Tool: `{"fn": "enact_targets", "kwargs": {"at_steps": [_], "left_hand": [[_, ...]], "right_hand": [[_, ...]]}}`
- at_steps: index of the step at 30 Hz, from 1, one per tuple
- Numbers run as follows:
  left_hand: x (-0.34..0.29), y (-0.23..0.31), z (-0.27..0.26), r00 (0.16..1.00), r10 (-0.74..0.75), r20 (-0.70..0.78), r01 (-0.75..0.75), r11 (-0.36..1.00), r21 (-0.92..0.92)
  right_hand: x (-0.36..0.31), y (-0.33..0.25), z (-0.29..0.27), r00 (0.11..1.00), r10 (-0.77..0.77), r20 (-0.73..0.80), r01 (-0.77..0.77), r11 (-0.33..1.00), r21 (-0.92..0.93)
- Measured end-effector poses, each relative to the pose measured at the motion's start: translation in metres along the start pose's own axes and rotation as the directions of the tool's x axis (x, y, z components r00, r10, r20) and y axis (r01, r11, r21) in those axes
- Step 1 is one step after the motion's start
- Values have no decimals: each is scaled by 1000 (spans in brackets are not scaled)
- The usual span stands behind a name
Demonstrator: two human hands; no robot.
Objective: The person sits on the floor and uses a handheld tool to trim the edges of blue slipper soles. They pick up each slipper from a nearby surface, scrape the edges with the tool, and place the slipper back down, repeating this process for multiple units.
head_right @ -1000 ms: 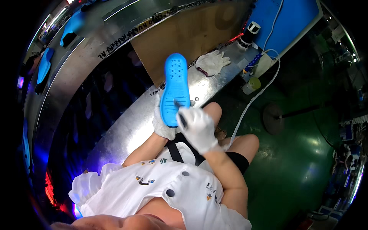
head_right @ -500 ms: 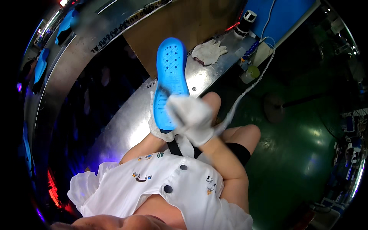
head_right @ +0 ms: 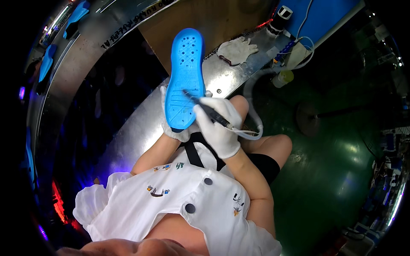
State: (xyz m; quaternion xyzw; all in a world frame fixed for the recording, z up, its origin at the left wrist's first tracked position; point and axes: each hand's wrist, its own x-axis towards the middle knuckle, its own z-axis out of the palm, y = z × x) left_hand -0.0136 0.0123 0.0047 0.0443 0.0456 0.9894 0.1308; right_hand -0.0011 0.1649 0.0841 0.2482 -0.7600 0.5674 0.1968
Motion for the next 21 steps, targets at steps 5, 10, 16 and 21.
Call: {"fn": "enact_targets", "kwargs": {"at_steps": [5,10,16,21], "left_hand": [[7,7,-1,927,-163,339,201,976,-81],[1,19,11,986,-162,43,161,986,30],[0,49,21,928,-314,-200,366,866,341],[12,71,11,898,-400,-183,435,748,502]], "right_hand": [[-34,-29,15,933,-271,235,286,958,-33],[-11,8,-7,973,-169,158,183,980,-80],[-13,-3,-11,898,-173,405,118,980,158],[-10,-27,-13,706,-196,680,382,915,-133]]}}
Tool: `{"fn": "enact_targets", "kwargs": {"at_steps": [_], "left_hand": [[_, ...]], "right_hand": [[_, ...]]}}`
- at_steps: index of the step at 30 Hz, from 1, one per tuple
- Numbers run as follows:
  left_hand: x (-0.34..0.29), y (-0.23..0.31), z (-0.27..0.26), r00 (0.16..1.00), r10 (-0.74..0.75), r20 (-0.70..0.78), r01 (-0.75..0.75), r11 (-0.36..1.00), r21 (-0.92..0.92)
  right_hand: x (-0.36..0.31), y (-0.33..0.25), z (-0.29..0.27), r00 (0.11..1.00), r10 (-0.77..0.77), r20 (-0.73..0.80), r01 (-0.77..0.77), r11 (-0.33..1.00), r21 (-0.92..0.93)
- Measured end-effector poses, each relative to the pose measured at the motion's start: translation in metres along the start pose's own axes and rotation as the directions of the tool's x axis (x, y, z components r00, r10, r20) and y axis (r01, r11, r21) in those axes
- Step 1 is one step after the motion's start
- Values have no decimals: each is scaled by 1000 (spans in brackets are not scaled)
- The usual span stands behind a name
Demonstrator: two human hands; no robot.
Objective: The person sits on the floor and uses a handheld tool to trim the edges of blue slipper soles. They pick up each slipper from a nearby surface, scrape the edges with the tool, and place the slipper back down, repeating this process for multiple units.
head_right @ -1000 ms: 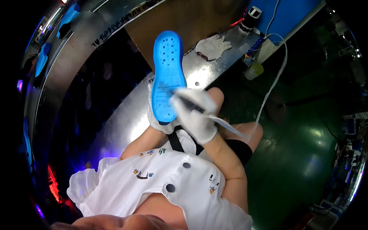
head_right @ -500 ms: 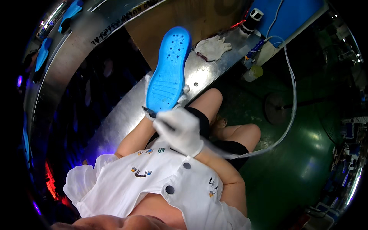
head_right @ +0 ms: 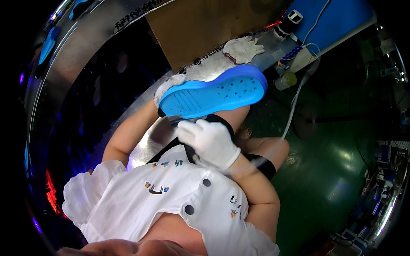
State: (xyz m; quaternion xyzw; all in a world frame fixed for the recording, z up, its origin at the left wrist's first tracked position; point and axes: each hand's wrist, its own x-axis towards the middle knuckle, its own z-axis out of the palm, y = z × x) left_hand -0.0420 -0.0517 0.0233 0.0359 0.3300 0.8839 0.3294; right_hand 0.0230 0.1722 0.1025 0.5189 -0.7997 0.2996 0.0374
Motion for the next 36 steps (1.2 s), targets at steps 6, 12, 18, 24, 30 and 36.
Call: {"fn": "enact_targets", "kwargs": {"at_steps": [6,12,18,24,30,36], "left_hand": [[-2,21,-7,994,-92,66,75,971,228],[-1,20,7,977,83,-195,11,898,440],[-12,47,41,954,51,-295,143,788,599],[-14,47,18,920,44,-389,223,756,615],[0,46,-31,989,145,-17,-67,554,830],[-14,64,6,954,255,159,-248,368,896]], "right_hand": [[-3,13,4,980,76,-183,-59,993,98],[-7,19,-11,948,194,-252,-134,963,234],[-12,9,-14,957,53,-287,-34,997,71],[-11,-10,-33,991,10,-133,-18,998,-57],[-12,-10,-41,997,-7,-82,-7,985,-173],[-17,5,-49,990,-6,-143,-20,983,-182]]}}
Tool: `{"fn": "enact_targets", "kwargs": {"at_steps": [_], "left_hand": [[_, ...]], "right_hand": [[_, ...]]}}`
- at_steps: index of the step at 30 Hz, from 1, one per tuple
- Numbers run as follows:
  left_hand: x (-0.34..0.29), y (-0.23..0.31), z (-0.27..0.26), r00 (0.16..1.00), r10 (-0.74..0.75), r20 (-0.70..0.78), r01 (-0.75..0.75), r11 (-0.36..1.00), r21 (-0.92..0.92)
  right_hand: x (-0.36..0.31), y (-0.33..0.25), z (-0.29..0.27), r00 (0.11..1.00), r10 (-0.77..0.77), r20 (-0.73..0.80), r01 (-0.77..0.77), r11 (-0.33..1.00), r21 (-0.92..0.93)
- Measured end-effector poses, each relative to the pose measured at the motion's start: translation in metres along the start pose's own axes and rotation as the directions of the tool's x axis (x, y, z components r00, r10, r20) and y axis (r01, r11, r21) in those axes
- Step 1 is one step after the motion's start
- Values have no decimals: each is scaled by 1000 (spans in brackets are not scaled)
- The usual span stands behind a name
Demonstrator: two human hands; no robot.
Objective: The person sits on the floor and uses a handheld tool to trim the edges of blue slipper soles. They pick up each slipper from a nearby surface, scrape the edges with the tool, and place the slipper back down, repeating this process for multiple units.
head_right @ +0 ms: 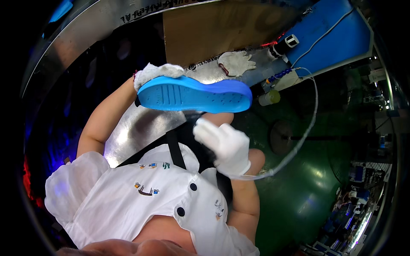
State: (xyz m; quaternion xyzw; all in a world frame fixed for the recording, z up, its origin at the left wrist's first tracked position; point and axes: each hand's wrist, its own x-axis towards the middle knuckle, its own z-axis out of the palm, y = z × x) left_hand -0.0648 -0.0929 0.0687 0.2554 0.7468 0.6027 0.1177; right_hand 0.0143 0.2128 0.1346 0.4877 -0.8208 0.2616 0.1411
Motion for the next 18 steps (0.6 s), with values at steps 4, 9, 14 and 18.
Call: {"fn": "enact_targets", "kwargs": {"at_steps": [4,9,14,18], "left_hand": [[-13,-14,-6,961,-273,-51,252,933,-257],[-20,-47,32,988,-128,-90,34,735,-677],[-14,-15,107,998,49,44,39,100,-994],[-16,7,121,839,-451,-304,-275,130,-953]], "right_hand": [[4,6,-12,988,-18,-156,21,1000,21],[6,3,-1,990,110,-86,-74,938,339],[29,8,37,831,144,-537,-120,990,80],[30,-3,48,890,-43,-455,41,999,-15]]}}
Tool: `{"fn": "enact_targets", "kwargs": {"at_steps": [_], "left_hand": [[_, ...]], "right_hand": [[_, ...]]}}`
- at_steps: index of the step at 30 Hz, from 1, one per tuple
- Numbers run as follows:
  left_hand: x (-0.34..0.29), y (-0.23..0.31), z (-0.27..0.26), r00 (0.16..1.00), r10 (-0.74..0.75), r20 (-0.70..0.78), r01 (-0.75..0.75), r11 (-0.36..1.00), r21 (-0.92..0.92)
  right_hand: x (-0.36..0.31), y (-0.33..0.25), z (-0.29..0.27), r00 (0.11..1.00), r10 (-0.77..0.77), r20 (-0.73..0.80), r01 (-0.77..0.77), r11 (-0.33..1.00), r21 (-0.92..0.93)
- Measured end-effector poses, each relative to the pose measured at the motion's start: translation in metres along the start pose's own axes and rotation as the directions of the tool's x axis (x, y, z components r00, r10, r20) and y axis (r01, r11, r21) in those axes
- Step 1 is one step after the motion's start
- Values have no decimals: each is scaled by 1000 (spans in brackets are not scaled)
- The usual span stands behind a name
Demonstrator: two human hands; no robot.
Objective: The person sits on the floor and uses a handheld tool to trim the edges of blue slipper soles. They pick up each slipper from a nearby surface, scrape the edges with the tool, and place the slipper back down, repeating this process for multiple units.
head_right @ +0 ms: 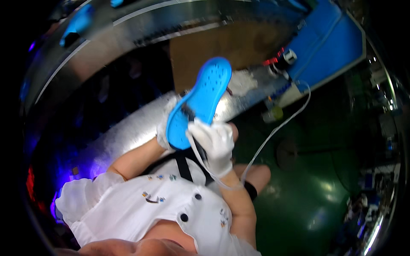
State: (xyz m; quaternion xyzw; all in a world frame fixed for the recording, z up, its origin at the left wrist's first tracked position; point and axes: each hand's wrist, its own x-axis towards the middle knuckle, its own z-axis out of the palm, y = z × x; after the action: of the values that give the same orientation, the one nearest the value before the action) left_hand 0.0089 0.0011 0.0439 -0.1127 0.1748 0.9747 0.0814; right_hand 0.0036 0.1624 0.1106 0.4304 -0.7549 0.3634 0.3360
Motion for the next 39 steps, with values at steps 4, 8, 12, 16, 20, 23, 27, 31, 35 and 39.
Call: {"fn": "enact_targets", "kwargs": {"at_steps": [4,8,12,16,20,23,27,31,35,39], "left_hand": [[-45,46,-2,840,-116,529,90,993,75],[-97,146,74,835,137,533,-320,909,267],[-106,272,160,625,428,653,-756,124,642],[-129,356,177,592,734,331,-627,162,762],[-152,394,153,353,911,211,-358,-77,931],[-250,452,77,155,776,611,458,-605,651],[-340,444,73,90,967,238,996,-90,-10],[-416,483,-25,76,981,178,987,-99,126],[-378,400,47,-35,970,239,997,17,75],[-503,538,-56,-56,990,133,997,50,52]], "right_hand": [[-20,-9,-21,913,402,64,-341,669,660],[-27,-6,-32,871,481,-100,-229,579,783],[-19,-10,-18,877,481,23,-322,549,772],[-21,-9,-5,897,424,126,-337,468,817],[-35,2,-8,836,522,171,-448,467,762],[-39,-3,-6,803,544,244,-509,413,755],[-36,-10,-6,800,524,293,-541,418,730],[-40,-12,-1,799,534,278,-545,446,710],[-37,-14,-2,777,554,299,-579,442,686],[-43,-11,-5,785,545,295,-561,422,713]]}}
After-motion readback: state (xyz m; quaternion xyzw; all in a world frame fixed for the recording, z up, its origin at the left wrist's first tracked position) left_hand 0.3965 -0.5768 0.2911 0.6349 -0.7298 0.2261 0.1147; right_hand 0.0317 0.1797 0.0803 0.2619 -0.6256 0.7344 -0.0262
